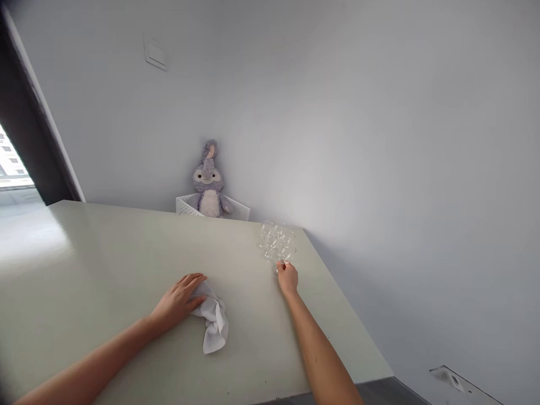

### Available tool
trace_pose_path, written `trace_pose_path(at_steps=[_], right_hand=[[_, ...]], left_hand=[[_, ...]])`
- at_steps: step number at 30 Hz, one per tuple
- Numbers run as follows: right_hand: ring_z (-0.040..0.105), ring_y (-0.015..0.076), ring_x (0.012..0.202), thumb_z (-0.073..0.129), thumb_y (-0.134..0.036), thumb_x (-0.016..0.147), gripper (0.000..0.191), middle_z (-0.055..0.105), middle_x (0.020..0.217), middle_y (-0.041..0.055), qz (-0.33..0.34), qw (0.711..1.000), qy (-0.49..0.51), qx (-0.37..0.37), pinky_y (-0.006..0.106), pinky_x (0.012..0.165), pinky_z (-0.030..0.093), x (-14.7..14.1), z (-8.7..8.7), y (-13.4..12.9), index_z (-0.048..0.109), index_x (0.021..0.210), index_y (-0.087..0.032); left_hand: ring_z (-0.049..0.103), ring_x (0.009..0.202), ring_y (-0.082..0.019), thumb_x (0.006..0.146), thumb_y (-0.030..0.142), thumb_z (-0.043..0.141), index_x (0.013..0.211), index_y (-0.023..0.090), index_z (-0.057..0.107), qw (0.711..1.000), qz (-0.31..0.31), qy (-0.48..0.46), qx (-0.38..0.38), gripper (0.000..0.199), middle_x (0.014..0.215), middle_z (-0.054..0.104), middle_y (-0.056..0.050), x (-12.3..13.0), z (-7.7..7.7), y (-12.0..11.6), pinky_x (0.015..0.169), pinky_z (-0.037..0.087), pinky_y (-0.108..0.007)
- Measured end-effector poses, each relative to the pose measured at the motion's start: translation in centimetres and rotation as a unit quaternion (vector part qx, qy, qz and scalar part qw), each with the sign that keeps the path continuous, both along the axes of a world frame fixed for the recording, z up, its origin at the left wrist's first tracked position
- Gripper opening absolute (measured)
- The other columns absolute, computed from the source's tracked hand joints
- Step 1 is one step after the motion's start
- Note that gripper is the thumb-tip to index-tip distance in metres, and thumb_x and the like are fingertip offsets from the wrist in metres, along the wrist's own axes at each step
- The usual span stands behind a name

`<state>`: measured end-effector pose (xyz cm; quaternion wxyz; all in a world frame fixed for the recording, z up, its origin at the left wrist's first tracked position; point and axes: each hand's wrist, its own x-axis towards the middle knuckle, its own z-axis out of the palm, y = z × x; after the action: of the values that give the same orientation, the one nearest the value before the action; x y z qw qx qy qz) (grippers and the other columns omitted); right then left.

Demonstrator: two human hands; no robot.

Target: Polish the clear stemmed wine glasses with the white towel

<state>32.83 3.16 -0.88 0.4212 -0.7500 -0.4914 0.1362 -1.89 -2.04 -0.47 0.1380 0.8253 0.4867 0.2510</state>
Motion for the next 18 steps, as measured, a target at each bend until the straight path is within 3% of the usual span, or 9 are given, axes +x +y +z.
trace_pose_path(at_steps=[9, 15, 18], right_hand=[[0.055, 0.0192, 0.065, 0.049, -0.038, 0.069, 0.025, 0.062, 0.069, 0.0048, -0.004, 1.0, 0.02, -0.007, 0.026, 0.058, 0.036, -0.5, 0.7, 0.9, 0.061, 0.076, -0.018], [0.053, 0.0181, 0.066, 0.047, -0.036, 0.071, 0.029, 0.061, 0.078, 0.0052, -0.018, 0.998, 0.06, 0.004, 0.026, 0.058, 0.037, -2.4, 1.5, -2.2, 0.057, 0.089, -0.017], [0.051, 0.0157, 0.059, 0.047, -0.044, 0.074, 0.028, 0.059, 0.066, 0.0016, 0.078, 0.993, 0.092, -0.009, 0.025, 0.056, 0.037, -6.0, 2.2, -5.0, 0.059, 0.072, -0.019]], left_hand=[[0.042, 0.116, -0.021, 0.087, 0.03, 0.034, 0.123, 0.023, 0.046, 1.0, 0.017, -0.02, 0.005, 0.039, 0.122, 0.052, -0.005, -0.7, 0.1, 0.5, 0.096, 0.036, -0.038], [0.043, 0.112, -0.022, 0.082, 0.023, 0.04, 0.122, 0.022, 0.047, 0.999, 0.034, -0.003, -0.009, 0.04, 0.115, 0.055, -0.005, -0.6, 0.4, 0.5, 0.094, 0.036, -0.038], [0.047, 0.104, -0.023, 0.079, 0.022, 0.044, 0.118, 0.023, 0.049, 0.999, 0.045, -0.003, -0.017, 0.04, 0.103, 0.059, -0.005, -0.4, 0.4, 0.6, 0.089, 0.037, -0.038]])
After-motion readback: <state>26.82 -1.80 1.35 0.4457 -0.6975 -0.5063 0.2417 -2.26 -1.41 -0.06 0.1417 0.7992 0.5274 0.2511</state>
